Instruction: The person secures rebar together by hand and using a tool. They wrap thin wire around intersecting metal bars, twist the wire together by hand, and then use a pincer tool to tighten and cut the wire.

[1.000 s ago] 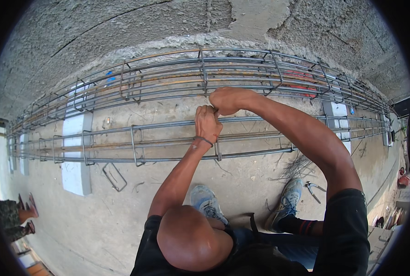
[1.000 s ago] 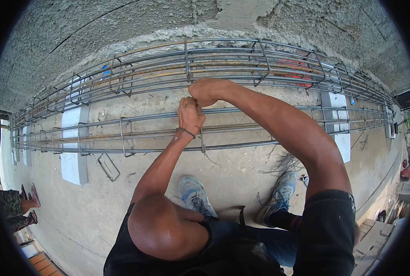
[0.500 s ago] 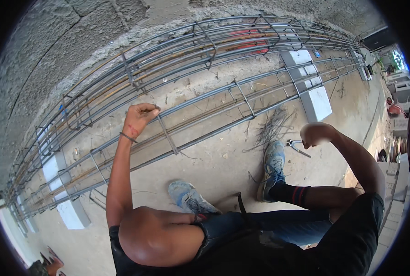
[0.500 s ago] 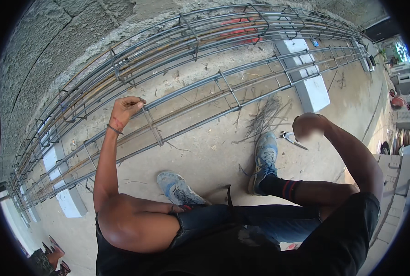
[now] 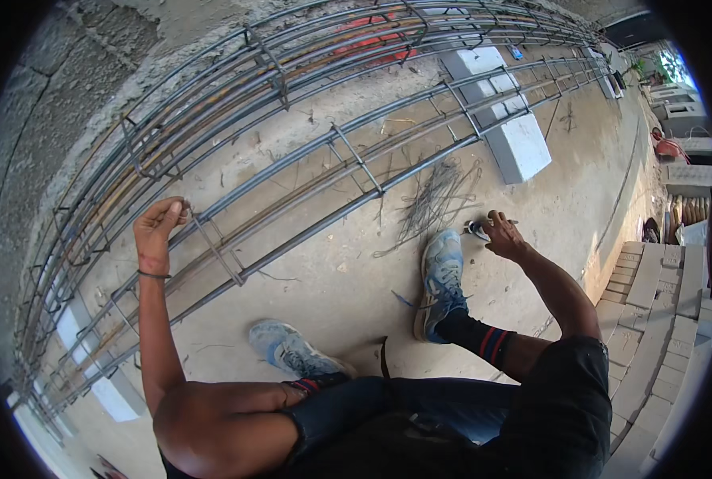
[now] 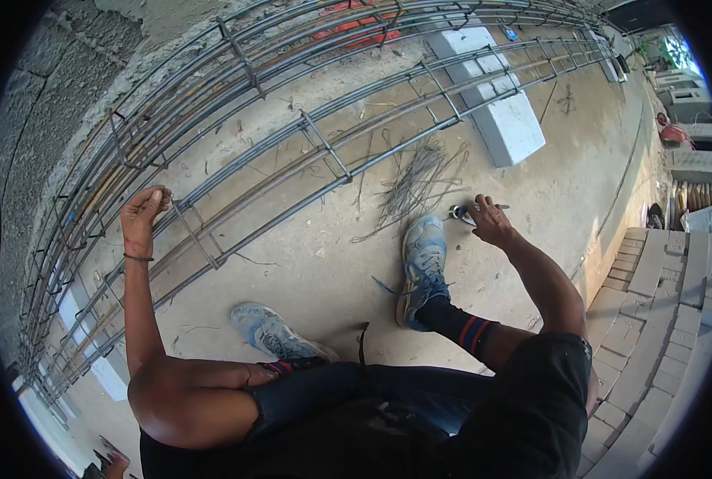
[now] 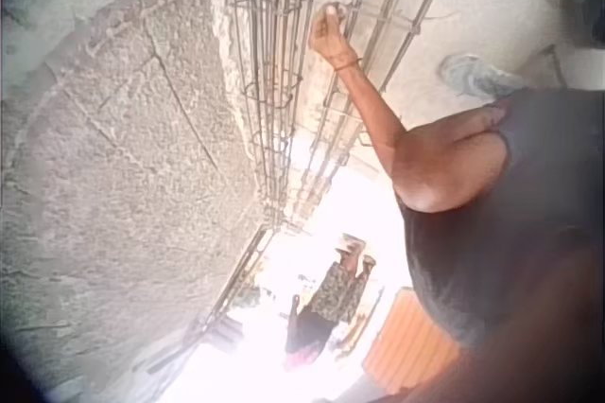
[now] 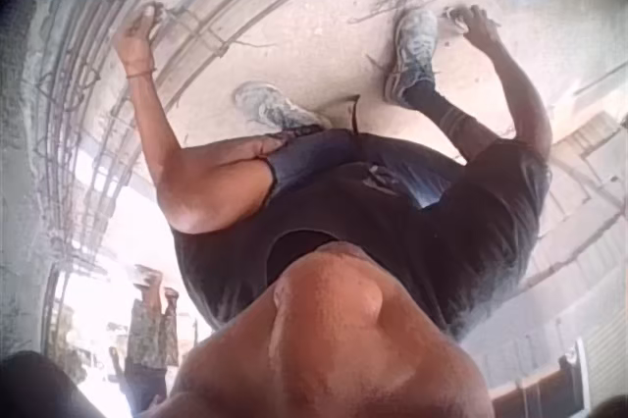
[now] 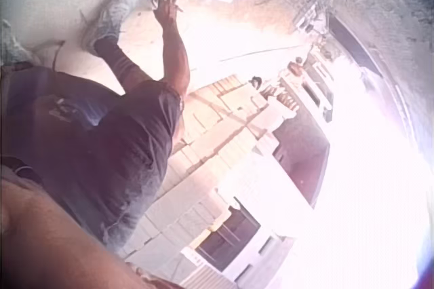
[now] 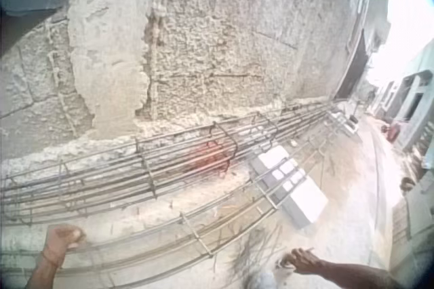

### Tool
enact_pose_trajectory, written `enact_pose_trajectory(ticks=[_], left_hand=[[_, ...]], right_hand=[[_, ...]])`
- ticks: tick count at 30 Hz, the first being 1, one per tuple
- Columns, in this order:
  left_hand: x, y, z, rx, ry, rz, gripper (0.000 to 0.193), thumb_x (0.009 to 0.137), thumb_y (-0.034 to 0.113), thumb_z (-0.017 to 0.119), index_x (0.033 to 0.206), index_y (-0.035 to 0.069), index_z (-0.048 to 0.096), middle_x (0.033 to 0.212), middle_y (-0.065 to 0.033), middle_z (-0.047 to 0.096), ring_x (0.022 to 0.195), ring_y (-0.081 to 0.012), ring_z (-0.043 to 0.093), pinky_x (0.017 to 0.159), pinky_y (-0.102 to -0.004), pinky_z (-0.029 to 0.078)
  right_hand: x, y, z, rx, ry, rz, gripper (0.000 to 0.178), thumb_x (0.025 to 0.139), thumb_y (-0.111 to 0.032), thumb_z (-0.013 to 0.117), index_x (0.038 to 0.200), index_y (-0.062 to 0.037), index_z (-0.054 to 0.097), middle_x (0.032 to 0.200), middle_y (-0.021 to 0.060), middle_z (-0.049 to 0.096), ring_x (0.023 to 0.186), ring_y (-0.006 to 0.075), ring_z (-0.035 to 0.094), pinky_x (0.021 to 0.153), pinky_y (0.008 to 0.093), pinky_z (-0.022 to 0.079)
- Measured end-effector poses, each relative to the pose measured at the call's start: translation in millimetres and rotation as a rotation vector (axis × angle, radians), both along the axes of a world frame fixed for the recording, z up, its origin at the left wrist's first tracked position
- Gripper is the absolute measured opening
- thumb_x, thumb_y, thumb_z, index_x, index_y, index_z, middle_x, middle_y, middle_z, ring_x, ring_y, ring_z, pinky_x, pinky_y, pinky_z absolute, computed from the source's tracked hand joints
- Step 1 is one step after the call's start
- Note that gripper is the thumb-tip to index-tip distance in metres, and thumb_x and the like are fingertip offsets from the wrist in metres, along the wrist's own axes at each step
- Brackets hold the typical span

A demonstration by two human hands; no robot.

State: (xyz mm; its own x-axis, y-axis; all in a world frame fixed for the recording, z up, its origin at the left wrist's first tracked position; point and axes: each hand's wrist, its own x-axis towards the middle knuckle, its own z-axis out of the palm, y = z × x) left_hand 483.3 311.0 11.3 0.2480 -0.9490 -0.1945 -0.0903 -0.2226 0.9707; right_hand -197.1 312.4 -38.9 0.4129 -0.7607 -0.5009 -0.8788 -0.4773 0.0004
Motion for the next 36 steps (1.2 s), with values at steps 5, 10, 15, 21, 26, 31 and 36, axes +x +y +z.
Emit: enact_pose_trajectory(ticks=[5, 10, 15, 21, 26, 31, 36], left_hand=[[-7.9, -7.6, -10.7, -0.11, 0.188, 0.236, 0.02, 0.086, 0.014, 0.066, 0.098, -0.002, 0.067, 0.087, -0.0105, 0.069, 0.073, -0.0135, 0.062, 0.066, -0.0251, 0.05], [6.2, 11.8, 0.6, -0.132, 0.184, 0.299, 0.02, 0.088, 0.013, 0.064, 0.102, -0.001, 0.067, 0.091, -0.0115, 0.068, 0.076, -0.0127, 0.062, 0.067, -0.0244, 0.05], [-7.2, 17.3, -8.0, -0.171, 0.057, 0.23, 0.02, 0.085, 0.013, 0.067, 0.101, 0.0, 0.068, 0.087, -0.0103, 0.069, 0.079, -0.0136, 0.064, 0.068, -0.0247, 0.05], [-23.8, 8.1, -12.5, -0.101, -0.167, 0.063, 0.018, 0.083, 0.008, 0.066, 0.1, 0.0, 0.068, 0.089, -0.0092, 0.07, 0.082, -0.013, 0.065, 0.074, -0.0253, 0.05], [-23.8, -21.4, -26.6, -0.195, -0.067, 0.088, 0.018, 0.085, 0.005, 0.062, 0.101, -0.001, 0.067, 0.091, -0.0099, 0.07, 0.085, -0.0143, 0.065, 0.077, -0.0252, 0.05], [-3.4, -6.8, 1.5, -0.108, -0.248, -0.094, 0.015, 0.082, 0.009, 0.064, 0.094, 0.002, 0.07, 0.089, -0.0113, 0.07, 0.081, -0.0181, 0.067, 0.075, -0.0288, 0.051], [9.0, -7.3, 40.4, -0.085, -0.461, -0.218, 0.019, 0.081, 0.013, 0.065, 0.097, 0.004, 0.07, 0.088, -0.0124, 0.07, 0.08, -0.0219, 0.067, 0.076, -0.0309, 0.052]], right_hand=[[-24.4, 5.3, -10.5, -0.037, -0.02, 0.037, 0.039, 0.064, -0.003, 0.062, 0.103, -0.0022, 0.056, 0.098, 0.0171, 0.047, 0.095, 0.0347, 0.048, 0.075, 0.0465, 0.042], [-2.8, 0.4, 2.2, -0.162, -0.101, 0.132, 0.028, 0.058, -0.001, 0.055, 0.085, 0.0023, 0.048, 0.087, 0.0212, 0.044, 0.085, 0.0386, 0.045, 0.075, 0.0479, 0.041], [71.1, -14.8, 99.5, 0.107, -0.221, -0.274, 0.017, 0.066, 0.001, 0.049, 0.081, 0.0023, 0.041, 0.076, 0.0178, 0.044, 0.07, 0.0301, 0.052, 0.058, 0.0412, 0.049], [201.7, -26.7, 216.8, 0.862, -0.75, -0.751, 0.017, 0.072, 0.009, 0.049, 0.084, -0.0011, 0.055, 0.078, 0.0075, 0.056, 0.071, 0.016, 0.06, 0.067, 0.0284, 0.052], [258.0, 10.1, 250.1, 0.385, -0.144, 0.307, 0.024, 0.077, 0.005, 0.051, 0.097, -0.0008, 0.062, 0.088, 0.0118, 0.06, 0.085, 0.0231, 0.06, 0.081, 0.037, 0.05], [320.8, -51.8, 263.9, -0.232, 0.097, 0.691, 0.034, 0.081, -0.001, 0.052, 0.114, -0.0049, 0.057, 0.119, 0.0155, 0.048, 0.112, 0.0272, 0.049, 0.103, 0.052, 0.035], [381.7, -110.0, 259.7, -0.365, 0.194, 0.804, 0.035, 0.086, -0.002, 0.046, 0.119, -0.0073, 0.056, 0.122, 0.0124, 0.049, 0.12, 0.0269, 0.046, 0.107, 0.0549, 0.03]])
